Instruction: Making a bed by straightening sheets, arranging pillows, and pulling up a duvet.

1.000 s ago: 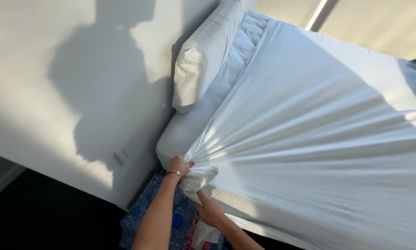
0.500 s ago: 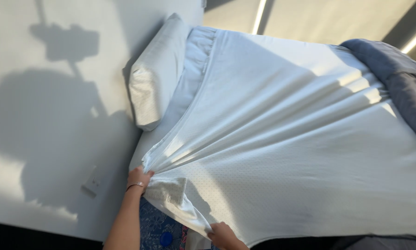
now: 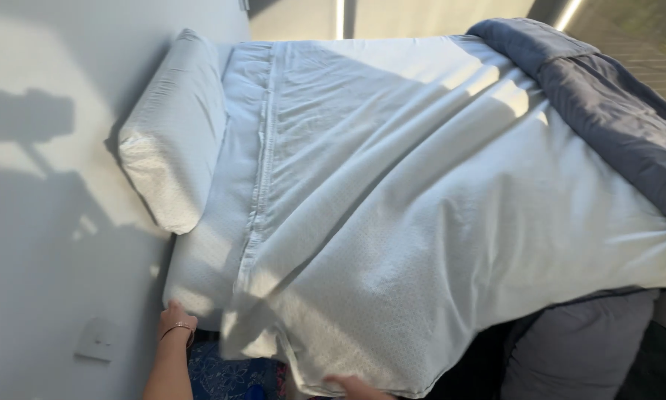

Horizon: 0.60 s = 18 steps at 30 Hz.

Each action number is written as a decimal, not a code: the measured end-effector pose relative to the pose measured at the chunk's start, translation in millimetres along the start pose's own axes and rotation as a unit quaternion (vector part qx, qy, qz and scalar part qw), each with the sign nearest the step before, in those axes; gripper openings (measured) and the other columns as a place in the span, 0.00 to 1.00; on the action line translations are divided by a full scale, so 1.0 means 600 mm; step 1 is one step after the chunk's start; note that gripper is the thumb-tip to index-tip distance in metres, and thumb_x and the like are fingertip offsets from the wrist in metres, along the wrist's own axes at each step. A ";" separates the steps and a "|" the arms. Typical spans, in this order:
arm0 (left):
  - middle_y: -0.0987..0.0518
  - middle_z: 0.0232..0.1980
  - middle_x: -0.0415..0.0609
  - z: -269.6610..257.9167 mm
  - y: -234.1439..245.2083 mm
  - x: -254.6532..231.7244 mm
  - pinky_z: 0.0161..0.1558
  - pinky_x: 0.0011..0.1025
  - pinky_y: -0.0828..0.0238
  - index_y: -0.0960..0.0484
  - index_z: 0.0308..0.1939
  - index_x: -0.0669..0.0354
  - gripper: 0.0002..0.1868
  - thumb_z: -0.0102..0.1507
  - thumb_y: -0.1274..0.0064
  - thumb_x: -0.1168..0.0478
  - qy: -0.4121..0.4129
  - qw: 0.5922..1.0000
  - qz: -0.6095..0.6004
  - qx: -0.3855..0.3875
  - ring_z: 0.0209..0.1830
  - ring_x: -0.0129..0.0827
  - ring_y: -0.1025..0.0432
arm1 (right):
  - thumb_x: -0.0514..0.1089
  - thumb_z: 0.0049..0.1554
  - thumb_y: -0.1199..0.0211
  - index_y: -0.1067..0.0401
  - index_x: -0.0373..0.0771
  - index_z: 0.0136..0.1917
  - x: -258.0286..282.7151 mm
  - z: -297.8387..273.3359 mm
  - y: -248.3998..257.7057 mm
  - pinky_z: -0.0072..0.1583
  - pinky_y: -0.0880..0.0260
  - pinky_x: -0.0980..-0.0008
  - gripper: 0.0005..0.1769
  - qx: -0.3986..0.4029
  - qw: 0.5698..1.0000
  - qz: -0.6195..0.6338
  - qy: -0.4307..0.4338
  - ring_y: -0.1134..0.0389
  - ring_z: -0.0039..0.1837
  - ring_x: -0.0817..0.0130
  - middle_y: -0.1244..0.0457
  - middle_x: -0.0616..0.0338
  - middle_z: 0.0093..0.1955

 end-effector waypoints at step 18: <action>0.21 0.60 0.61 -0.261 -0.293 -0.692 0.64 0.43 0.31 0.26 0.61 0.58 0.25 0.61 0.39 0.59 -0.291 0.955 -0.026 0.054 0.63 0.53 0.28 | 0.56 0.52 0.29 0.26 0.46 0.67 -0.819 -0.029 0.895 0.66 0.28 0.62 0.32 -0.324 0.929 -0.130 -0.120 0.29 0.68 0.57 0.30 0.53 0.65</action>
Point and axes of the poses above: each hand's wrist, its own z-axis towards the middle knuckle, its own y-axis out of the back of the hand, x = y × z, the point moved 9 cm from there along z, towards the middle knuckle
